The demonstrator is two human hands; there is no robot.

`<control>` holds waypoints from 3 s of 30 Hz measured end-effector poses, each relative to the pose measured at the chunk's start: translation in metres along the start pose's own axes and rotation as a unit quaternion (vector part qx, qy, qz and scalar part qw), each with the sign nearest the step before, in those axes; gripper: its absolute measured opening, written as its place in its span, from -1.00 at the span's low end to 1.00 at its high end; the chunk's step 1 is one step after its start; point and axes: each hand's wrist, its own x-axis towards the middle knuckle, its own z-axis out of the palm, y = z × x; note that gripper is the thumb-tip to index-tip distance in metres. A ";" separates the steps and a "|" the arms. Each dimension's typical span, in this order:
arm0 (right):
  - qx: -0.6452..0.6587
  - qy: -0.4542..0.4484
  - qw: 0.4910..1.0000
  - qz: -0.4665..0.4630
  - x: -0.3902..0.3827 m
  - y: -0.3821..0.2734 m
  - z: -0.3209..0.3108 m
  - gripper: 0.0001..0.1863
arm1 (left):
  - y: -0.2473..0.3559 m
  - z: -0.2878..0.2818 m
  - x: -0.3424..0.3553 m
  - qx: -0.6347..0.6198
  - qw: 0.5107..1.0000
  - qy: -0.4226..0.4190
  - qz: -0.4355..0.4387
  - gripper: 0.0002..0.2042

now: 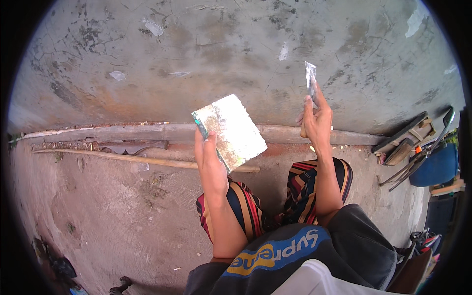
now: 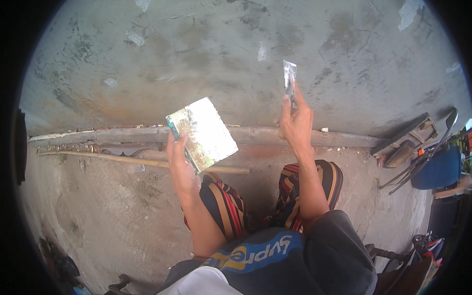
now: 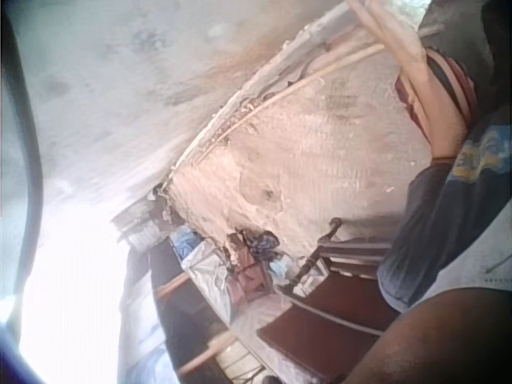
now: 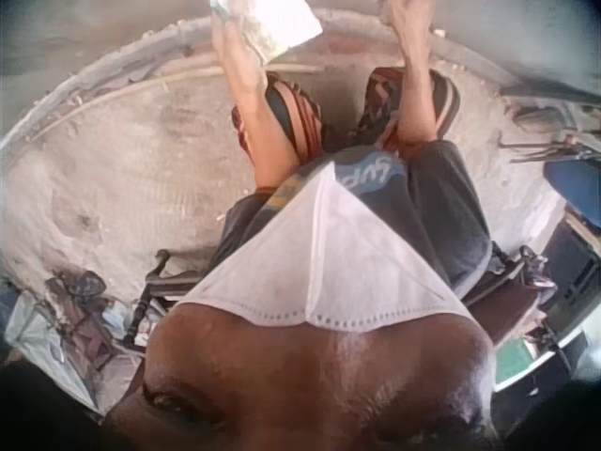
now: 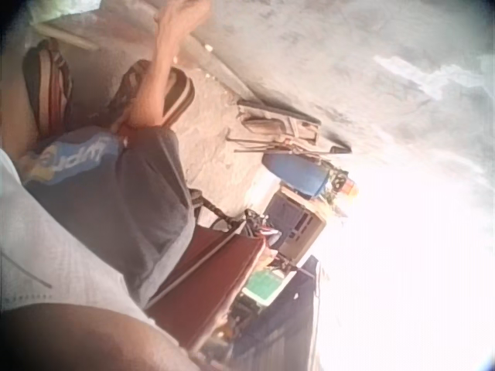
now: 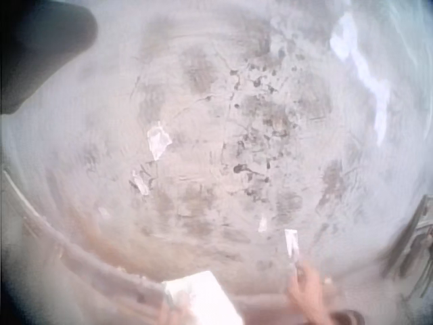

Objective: The person scoops white plaster from a hawk using a putty knife and applies it to a cracked concrete wall. They repeatedly smooth the plaster over damaged areas to fill cracks and level the surface.

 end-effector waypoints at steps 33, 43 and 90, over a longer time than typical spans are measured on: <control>-0.013 0.190 0.976 -0.105 0.061 0.015 0.093 -0.40 | -0.024 0.008 -0.002 -0.070 0.991 0.112 0.009 -0.48; -0.022 0.117 0.985 -0.121 0.030 0.040 0.109 -0.33 | -0.012 0.016 -0.012 -0.043 0.995 0.088 -0.002 -0.48; -0.487 -0.051 0.730 -0.477 0.112 -0.007 -0.067 -0.42 | -0.012 0.007 -0.011 0.016 0.999 0.020 0.033 -0.51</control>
